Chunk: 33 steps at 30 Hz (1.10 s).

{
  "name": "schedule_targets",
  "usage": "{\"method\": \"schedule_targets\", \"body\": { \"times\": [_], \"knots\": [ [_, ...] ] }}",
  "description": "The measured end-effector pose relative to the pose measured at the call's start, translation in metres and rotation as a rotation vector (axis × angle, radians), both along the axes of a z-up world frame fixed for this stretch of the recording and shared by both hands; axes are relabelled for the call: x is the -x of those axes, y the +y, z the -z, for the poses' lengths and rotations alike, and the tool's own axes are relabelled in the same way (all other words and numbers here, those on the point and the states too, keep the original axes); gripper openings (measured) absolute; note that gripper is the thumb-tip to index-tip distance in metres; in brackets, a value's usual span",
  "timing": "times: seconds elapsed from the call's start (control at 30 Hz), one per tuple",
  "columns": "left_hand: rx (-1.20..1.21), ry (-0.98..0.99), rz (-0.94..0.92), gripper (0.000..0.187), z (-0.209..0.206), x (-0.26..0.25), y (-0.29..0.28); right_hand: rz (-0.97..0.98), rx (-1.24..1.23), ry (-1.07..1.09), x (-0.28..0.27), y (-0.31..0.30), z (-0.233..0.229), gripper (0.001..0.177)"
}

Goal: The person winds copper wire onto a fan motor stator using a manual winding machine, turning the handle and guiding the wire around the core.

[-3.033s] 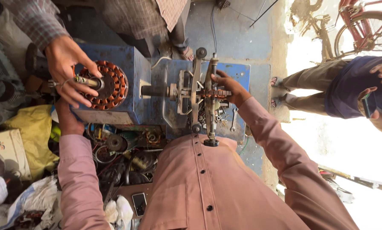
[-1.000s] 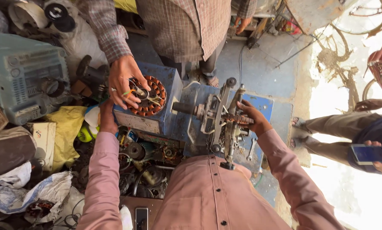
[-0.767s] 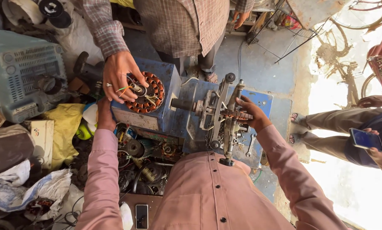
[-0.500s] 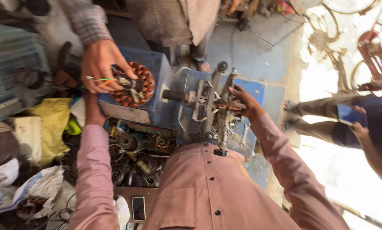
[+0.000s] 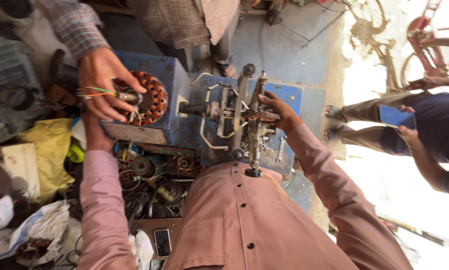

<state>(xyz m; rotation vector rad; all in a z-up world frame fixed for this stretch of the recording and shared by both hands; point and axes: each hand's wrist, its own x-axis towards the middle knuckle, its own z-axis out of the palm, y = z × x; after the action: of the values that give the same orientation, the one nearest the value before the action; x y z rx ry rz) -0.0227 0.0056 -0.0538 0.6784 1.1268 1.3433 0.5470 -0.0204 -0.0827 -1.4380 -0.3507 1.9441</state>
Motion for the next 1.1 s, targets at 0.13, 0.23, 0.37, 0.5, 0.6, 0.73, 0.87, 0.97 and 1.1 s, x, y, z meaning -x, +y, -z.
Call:
{"method": "schedule_targets", "body": {
  "times": [0.13,0.23,0.37,0.5,0.6,0.73,0.87,0.97,1.1],
  "knots": [
    [0.037,0.085,-0.088,0.049,0.006,0.012,0.002,-0.023,0.018,-0.054,0.001,0.004,0.002,0.082],
    [0.058,0.051,-0.097,0.045,-0.004,-0.002,-0.002,0.15,0.057,-0.103,-0.014,-0.007,0.038,0.07],
    [0.021,0.115,-0.132,0.042,-0.004,-0.002,-0.009,0.567,-0.317,-0.523,-0.013,-0.048,0.106,0.059],
    [-0.05,0.204,-0.293,0.038,0.024,0.005,-0.005,0.448,-0.355,-0.903,0.019,-0.074,0.126,0.073],
    [-0.143,0.444,-0.55,0.043,0.014,-0.014,-0.015,0.222,-0.452,-1.284,0.041,-0.082,0.124,0.097],
    [-0.353,0.79,-0.627,0.039,-0.042,-0.091,-0.042,0.007,-0.347,-1.497,0.058,-0.075,0.095,0.127],
    [-0.81,1.001,0.012,0.036,-0.113,-0.21,-0.096,-0.112,-0.213,-1.362,0.062,-0.081,0.071,0.116],
    [-1.086,1.04,0.521,0.033,-0.133,-0.288,-0.079,0.041,-0.361,-1.321,0.059,-0.082,0.083,0.074],
    [-1.234,1.134,0.83,0.04,-0.103,-0.38,-0.002,-0.122,-0.552,-1.515,0.044,-0.086,0.128,0.051]
  ]
}}
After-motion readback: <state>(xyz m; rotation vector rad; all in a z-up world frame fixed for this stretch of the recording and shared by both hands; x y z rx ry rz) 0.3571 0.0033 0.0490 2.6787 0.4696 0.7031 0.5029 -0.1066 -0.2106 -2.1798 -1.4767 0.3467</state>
